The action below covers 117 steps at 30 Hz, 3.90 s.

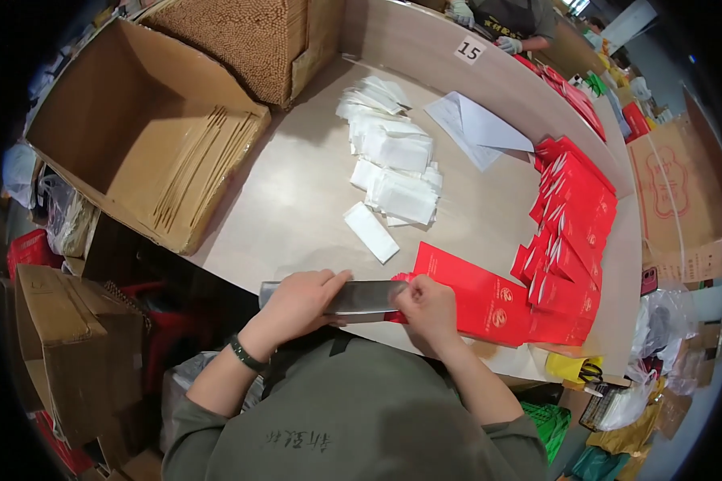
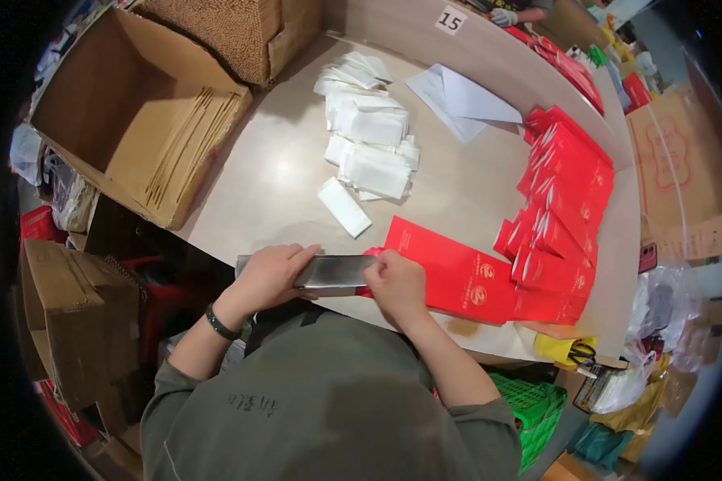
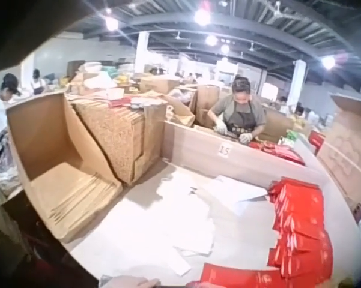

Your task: Manually inserting white packets into red bags using a metal tool at a packaging station.

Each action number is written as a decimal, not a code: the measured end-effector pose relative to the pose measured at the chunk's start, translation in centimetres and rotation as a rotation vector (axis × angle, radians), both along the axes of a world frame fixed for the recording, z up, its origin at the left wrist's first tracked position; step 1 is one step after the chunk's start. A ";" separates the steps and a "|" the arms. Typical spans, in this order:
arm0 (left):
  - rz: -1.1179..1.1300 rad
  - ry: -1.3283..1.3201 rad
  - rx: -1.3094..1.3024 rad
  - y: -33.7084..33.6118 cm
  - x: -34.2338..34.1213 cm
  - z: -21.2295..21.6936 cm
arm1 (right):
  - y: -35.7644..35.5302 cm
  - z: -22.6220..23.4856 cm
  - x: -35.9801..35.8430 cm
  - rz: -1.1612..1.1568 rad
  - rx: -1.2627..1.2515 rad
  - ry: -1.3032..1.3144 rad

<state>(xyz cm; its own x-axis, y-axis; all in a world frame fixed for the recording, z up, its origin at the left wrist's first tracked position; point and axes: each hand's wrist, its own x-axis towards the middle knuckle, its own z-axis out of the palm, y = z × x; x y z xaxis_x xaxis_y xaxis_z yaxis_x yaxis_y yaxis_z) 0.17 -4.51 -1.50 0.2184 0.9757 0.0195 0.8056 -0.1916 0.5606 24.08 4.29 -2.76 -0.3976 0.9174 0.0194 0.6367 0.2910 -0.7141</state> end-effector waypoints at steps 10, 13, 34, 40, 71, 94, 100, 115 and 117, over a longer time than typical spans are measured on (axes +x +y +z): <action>-0.070 -0.096 0.057 2.3 0.2 -1.1 | 6.0 4.8 6.9 0.507 0.123 -0.357; -0.060 -0.116 0.058 2.4 -0.3 -1.2 | 4.9 4.4 5.6 0.571 -0.009 -0.382; 0.780 0.044 -0.153 2.4 -22.7 -0.5 | 8.2 1.6 -5.6 0.461 0.178 -0.359; 0.814 0.346 0.018 2.5 -22.6 -0.4 | 4.3 5.8 -6.3 0.972 0.113 -0.257; 0.291 -0.635 -0.203 0.6 5.5 -1.1 | -0.7 -0.3 -0.3 0.597 0.409 -0.092; -0.106 -0.550 -0.529 1.3 6.8 3.1 | 3.0 2.8 4.3 0.728 0.219 -0.399; 0.494 -0.071 -0.133 -1.2 2.2 0.1 | 0.7 3.9 1.2 0.347 0.097 -0.395; -0.080 -0.087 -0.073 0.7 0.0 0.7 | -0.8 2.4 -2.9 0.273 -0.043 -0.286; -0.053 -0.110 -0.055 1.3 -0.8 0.4 | -0.5 3.1 -2.4 0.326 -0.056 -0.258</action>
